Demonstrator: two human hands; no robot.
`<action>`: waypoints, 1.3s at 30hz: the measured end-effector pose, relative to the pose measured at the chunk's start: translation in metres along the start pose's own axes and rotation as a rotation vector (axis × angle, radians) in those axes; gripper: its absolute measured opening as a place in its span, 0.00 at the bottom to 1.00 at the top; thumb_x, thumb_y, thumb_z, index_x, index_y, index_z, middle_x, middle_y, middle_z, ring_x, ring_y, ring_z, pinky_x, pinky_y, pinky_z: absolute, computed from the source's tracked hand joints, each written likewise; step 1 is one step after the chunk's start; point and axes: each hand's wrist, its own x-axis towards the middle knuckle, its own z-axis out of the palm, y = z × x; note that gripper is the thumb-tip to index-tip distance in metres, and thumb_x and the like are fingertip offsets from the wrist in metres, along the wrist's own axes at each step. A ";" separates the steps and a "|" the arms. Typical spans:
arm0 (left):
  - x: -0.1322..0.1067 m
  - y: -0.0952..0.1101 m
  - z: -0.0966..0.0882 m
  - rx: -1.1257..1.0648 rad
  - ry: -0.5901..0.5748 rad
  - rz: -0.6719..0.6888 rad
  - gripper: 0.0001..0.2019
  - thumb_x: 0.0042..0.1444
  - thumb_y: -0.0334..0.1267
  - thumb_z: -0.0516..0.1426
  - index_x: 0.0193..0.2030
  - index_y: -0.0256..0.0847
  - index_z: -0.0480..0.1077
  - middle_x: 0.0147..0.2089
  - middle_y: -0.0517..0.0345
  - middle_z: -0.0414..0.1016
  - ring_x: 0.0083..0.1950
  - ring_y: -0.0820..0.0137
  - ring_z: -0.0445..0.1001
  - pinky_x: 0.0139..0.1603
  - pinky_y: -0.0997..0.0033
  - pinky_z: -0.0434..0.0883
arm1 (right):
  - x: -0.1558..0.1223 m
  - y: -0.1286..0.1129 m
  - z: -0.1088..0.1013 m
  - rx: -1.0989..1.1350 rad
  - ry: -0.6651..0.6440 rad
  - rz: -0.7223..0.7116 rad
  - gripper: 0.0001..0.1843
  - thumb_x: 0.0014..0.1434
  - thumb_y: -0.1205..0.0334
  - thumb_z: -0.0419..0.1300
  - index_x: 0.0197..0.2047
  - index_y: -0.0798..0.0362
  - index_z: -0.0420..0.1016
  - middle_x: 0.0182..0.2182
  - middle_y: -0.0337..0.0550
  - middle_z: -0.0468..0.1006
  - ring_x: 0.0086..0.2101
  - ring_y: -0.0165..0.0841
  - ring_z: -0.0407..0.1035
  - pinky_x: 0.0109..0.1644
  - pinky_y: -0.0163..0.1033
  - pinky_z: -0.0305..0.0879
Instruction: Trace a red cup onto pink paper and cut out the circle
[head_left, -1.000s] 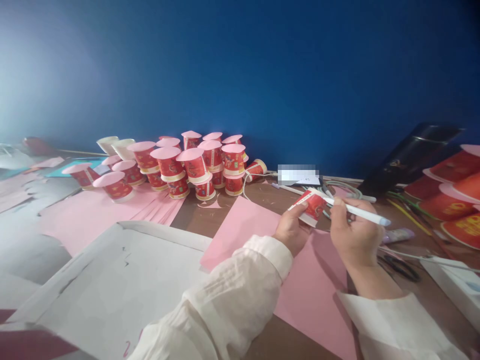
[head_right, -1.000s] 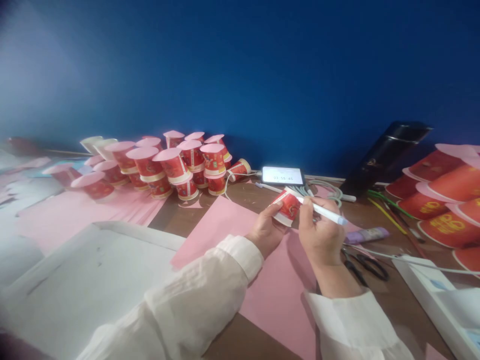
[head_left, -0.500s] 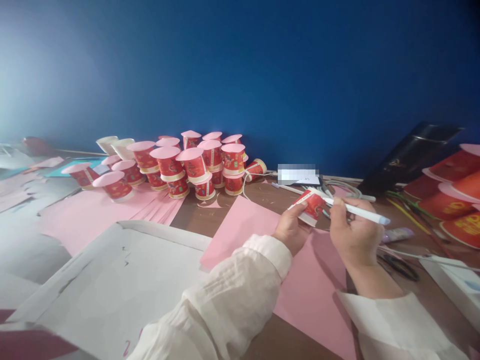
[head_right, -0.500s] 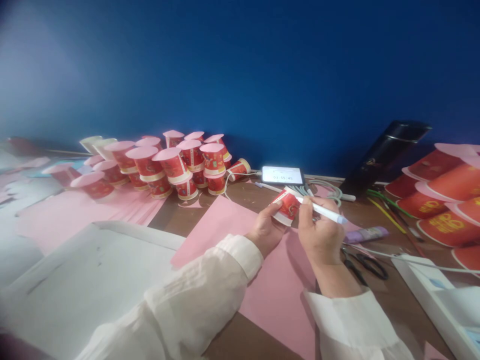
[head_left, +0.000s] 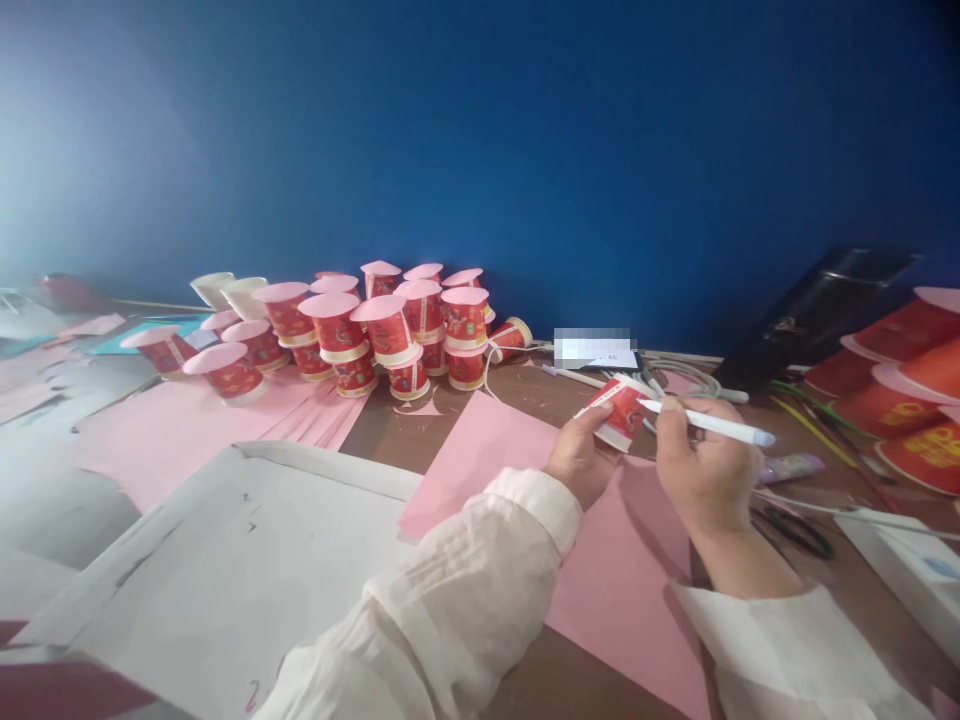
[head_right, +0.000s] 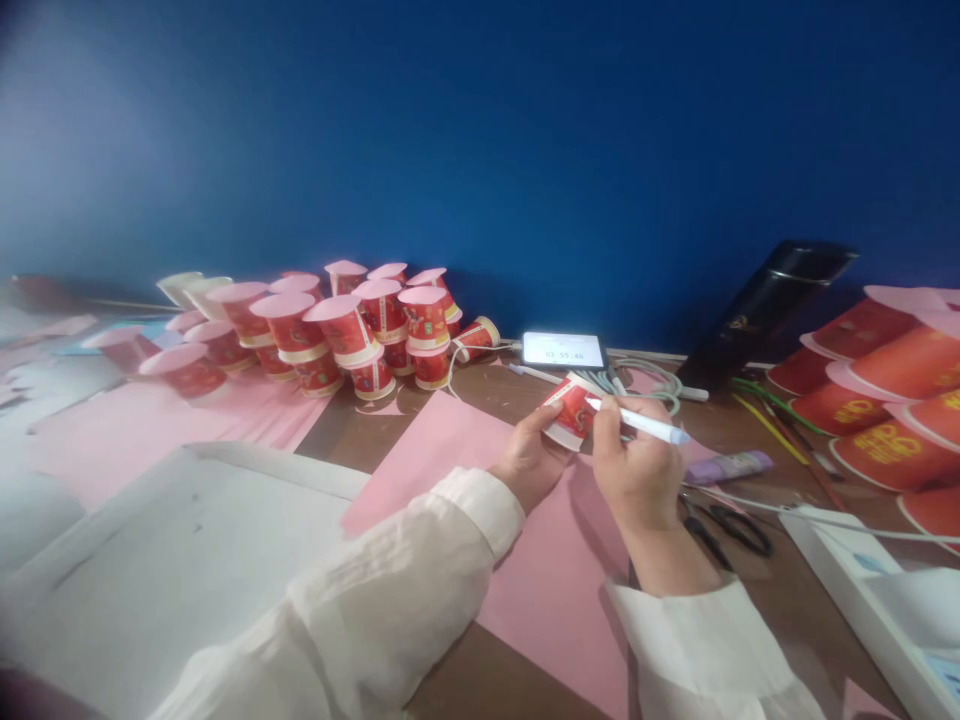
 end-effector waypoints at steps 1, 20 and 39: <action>0.000 0.000 0.000 0.001 0.003 0.000 0.15 0.47 0.35 0.63 0.44 0.36 0.76 0.44 0.50 0.80 0.53 0.60 0.76 0.60 0.65 0.67 | 0.000 0.000 0.000 -0.003 0.000 0.005 0.14 0.58 0.53 0.57 0.33 0.54 0.77 0.26 0.48 0.79 0.28 0.38 0.73 0.32 0.39 0.65; 0.001 -0.001 -0.002 0.028 -0.016 0.025 0.16 0.46 0.36 0.64 0.44 0.36 0.76 0.44 0.49 0.81 0.56 0.58 0.75 0.62 0.62 0.66 | -0.001 -0.003 -0.004 0.002 -0.056 0.019 0.13 0.59 0.53 0.56 0.31 0.53 0.74 0.25 0.47 0.78 0.28 0.39 0.72 0.32 0.40 0.64; 0.001 -0.004 -0.003 0.028 0.007 0.084 0.15 0.47 0.36 0.64 0.44 0.36 0.77 0.42 0.50 0.81 0.54 0.57 0.76 0.60 0.62 0.67 | -0.006 -0.007 -0.003 0.165 -0.045 0.018 0.16 0.62 0.52 0.55 0.32 0.55 0.75 0.27 0.48 0.78 0.29 0.37 0.73 0.37 0.41 0.69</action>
